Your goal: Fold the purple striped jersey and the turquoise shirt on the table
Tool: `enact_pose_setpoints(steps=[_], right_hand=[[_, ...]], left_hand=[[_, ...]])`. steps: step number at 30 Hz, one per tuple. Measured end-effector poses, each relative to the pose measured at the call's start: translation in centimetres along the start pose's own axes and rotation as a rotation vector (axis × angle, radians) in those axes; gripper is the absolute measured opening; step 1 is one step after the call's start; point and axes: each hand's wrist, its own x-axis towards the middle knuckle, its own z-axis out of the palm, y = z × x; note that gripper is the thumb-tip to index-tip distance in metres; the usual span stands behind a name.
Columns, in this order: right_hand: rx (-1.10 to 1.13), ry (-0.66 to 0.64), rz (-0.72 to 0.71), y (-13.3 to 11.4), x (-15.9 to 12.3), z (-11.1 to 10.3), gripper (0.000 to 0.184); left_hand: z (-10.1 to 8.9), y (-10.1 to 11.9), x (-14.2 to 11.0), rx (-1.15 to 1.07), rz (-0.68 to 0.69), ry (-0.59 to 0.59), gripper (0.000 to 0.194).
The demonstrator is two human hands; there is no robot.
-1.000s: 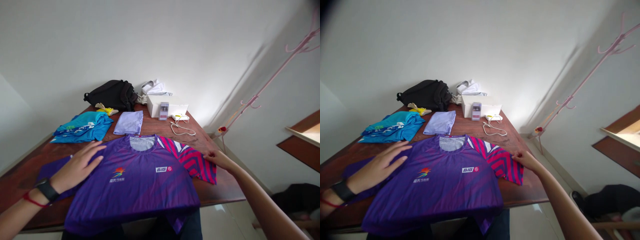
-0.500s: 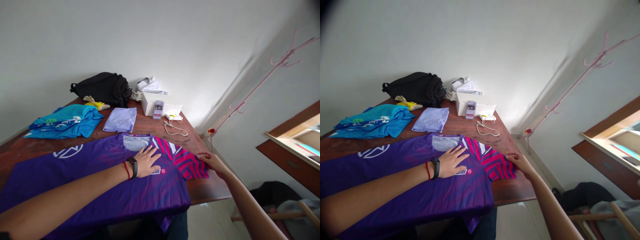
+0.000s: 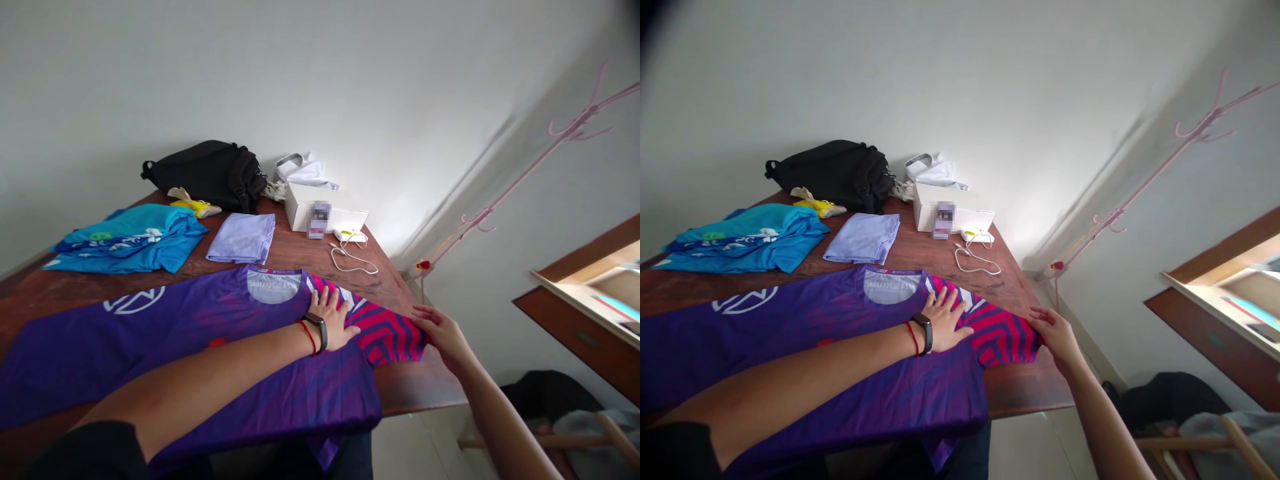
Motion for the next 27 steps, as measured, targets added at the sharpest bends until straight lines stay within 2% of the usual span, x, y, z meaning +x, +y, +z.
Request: enact_pose_setpoints(steps=[3,6,10,16,21,24,27], right_hand=[[0.056,-0.059,0.073,0.5,-1.4,0.2,0.062],[0.053,-0.096,0.098,1.1,-2.4,0.4,0.066],[0.039,-0.047,0.002,1.6,-2.4,0.0,0.072],[-0.018,-0.04,-0.02,2.5,-2.1,-0.2,0.072],[-0.074,0.039,-0.071,4.2,-2.2,-0.4,0.073],[-0.053,0.029,0.018,4.3,-2.3,-0.7,0.074],[-0.076,-0.037,0.127,3.2,-2.4,-0.8,0.07]], left_hand=[[1.3,1.0,1.0,-0.064,0.235,-0.057,0.075],[2.9,1.2,1.5,-0.085,0.312,-0.017,0.07],[3.9,1.4,1.6,-0.091,0.284,0.025,0.077],[3.2,2.0,2.9,-0.1,0.203,-0.069,0.1],[3.4,1.6,4.4,-0.1,0.2,0.037,0.088],[3.9,1.3,4.5,-0.114,0.22,0.08,0.083],[4.2,1.1,4.5,-0.123,0.241,0.15,0.077]])
